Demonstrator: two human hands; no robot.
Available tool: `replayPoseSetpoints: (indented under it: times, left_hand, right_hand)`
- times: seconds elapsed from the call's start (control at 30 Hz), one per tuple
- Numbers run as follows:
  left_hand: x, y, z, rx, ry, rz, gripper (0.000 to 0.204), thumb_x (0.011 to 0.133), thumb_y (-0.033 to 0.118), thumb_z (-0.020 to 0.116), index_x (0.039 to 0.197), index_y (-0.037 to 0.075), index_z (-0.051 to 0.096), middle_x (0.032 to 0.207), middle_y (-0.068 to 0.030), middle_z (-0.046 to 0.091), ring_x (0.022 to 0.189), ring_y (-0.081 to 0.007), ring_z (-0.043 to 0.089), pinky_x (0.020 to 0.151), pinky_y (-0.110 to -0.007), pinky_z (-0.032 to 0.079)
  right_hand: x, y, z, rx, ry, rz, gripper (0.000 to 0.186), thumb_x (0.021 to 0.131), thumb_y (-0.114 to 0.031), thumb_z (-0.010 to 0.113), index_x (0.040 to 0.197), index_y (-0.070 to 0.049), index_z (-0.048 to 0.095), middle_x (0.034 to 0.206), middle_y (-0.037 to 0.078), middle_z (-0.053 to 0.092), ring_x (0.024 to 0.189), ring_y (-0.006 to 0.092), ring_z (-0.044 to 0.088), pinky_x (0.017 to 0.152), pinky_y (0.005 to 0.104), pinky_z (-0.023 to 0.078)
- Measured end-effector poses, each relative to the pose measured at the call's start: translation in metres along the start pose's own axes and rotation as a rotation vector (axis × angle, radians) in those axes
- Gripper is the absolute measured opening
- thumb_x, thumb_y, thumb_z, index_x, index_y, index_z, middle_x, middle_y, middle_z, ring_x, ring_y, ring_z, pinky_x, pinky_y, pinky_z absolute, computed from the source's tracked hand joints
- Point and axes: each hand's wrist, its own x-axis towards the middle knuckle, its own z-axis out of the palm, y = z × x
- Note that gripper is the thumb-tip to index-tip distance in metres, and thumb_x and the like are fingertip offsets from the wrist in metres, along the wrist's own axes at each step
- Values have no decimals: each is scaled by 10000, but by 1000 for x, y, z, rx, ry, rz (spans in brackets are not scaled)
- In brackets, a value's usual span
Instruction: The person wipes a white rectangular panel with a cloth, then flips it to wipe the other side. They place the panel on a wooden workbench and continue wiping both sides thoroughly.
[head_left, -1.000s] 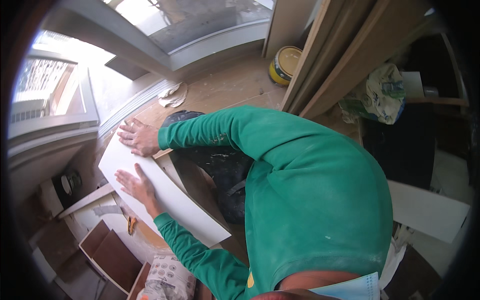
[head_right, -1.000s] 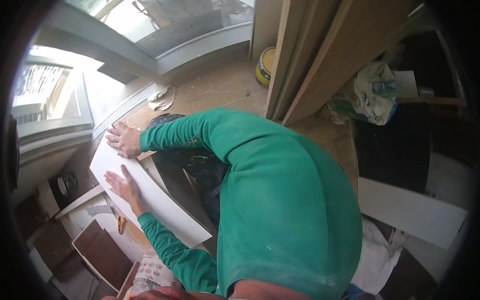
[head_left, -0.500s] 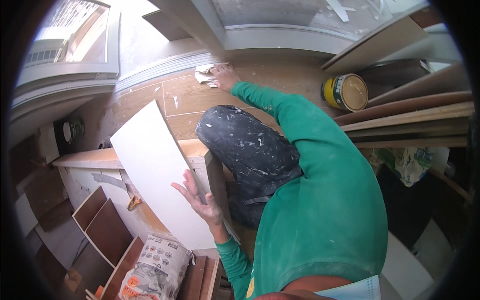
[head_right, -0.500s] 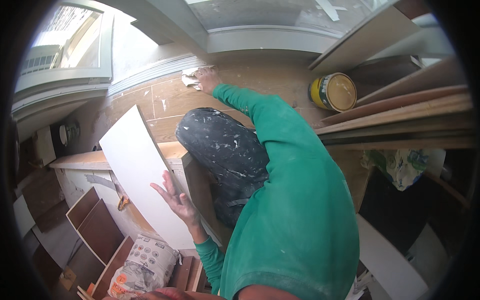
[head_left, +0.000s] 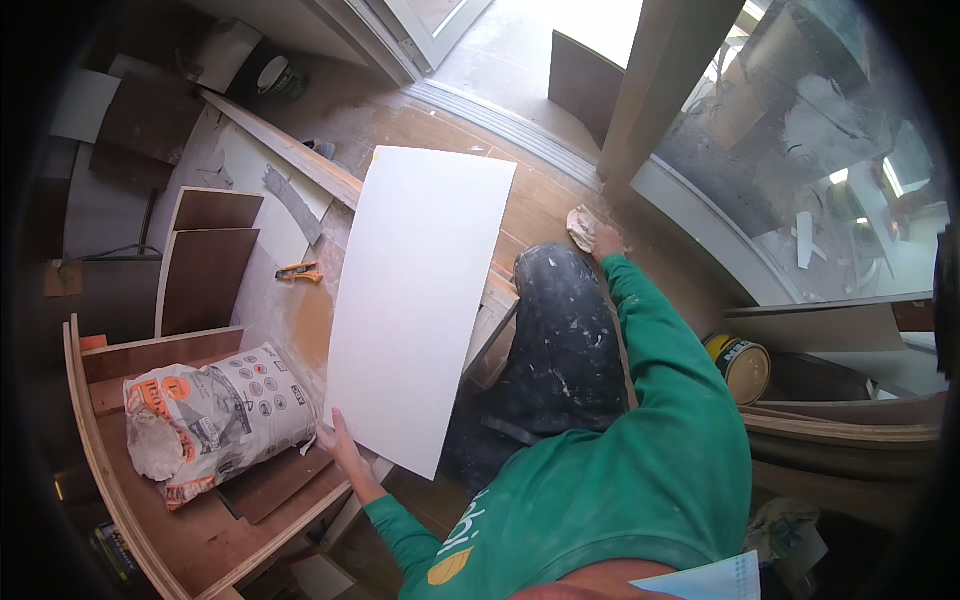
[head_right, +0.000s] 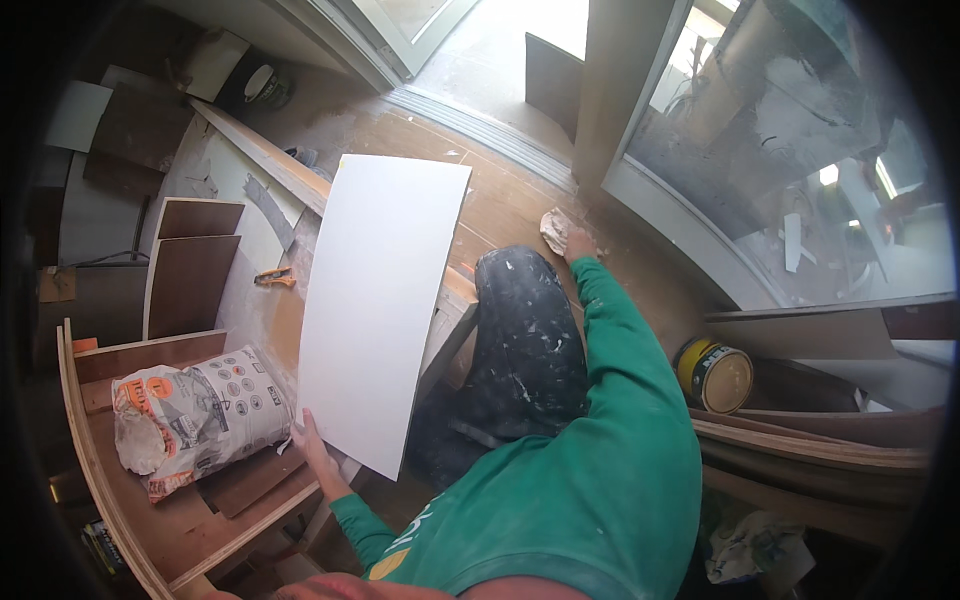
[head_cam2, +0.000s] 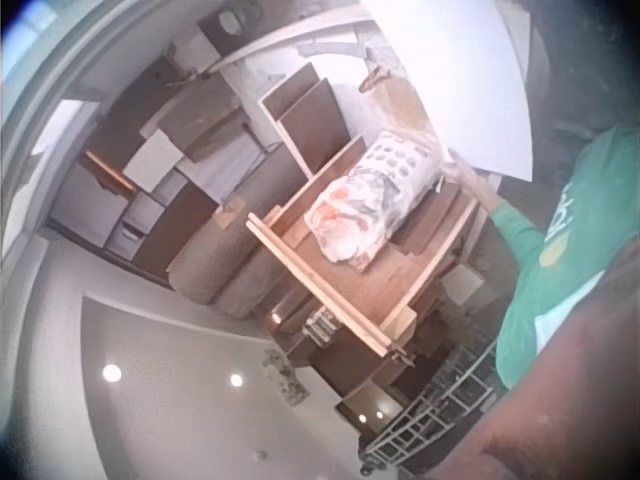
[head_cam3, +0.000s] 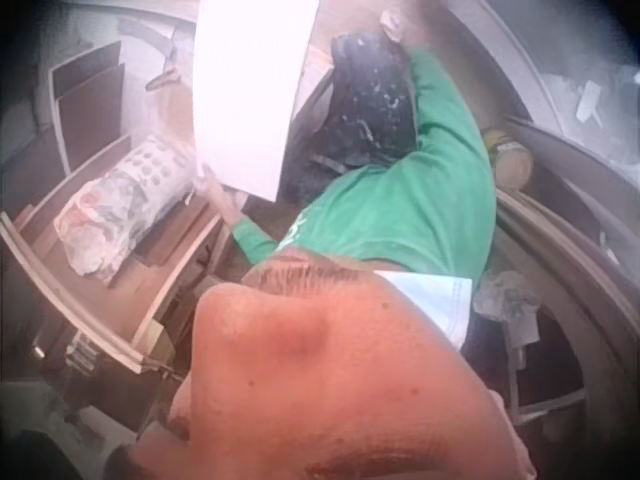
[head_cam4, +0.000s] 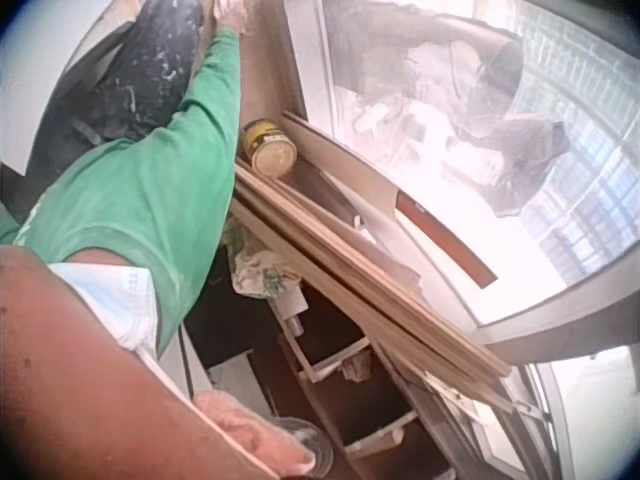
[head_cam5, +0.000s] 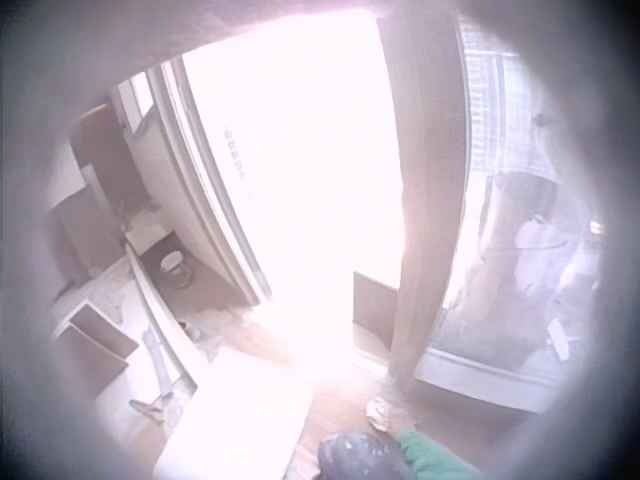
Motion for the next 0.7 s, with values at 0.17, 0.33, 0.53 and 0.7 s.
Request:
replayPoseSetpoints:
  times: [0.17,0.33,0.53,0.7]
  left_hand:
    - [-22,-15,-2,-633,-352,-97,627,982,106,688,1515,-16,381,1471,-153,512,1304,-278,535,1097,-388,440]
    - [-40,0,3,-528,-281,89,809,955,113,723,1578,-35,228,1483,-189,496,1325,-305,522,1106,-387,430]
    - [-57,-27,-6,-63,-107,160,1135,894,372,793,1602,-77,28,1522,-353,384,1383,-434,453,1131,-490,391]
    - [-69,-14,1,134,113,377,1030,940,388,733,1601,-70,88,1520,-368,375,1391,-486,420,1148,-520,363]
  right_hand:
    - [-43,35,-53,191,-99,44,221,826,-90,719,1040,-74,770,1024,153,760,959,317,724,878,395,570]
    - [-51,48,-141,1101,-119,81,218,850,-153,792,1022,-23,757,859,27,737,822,141,703,749,301,564]
    - [-177,-128,-341,1238,-265,-526,239,944,-144,733,1140,-13,692,928,-34,664,793,59,610,757,215,508]
    - [-237,-240,-331,313,-371,-1010,420,857,-99,682,1274,-56,666,1086,94,663,949,193,626,895,364,542]
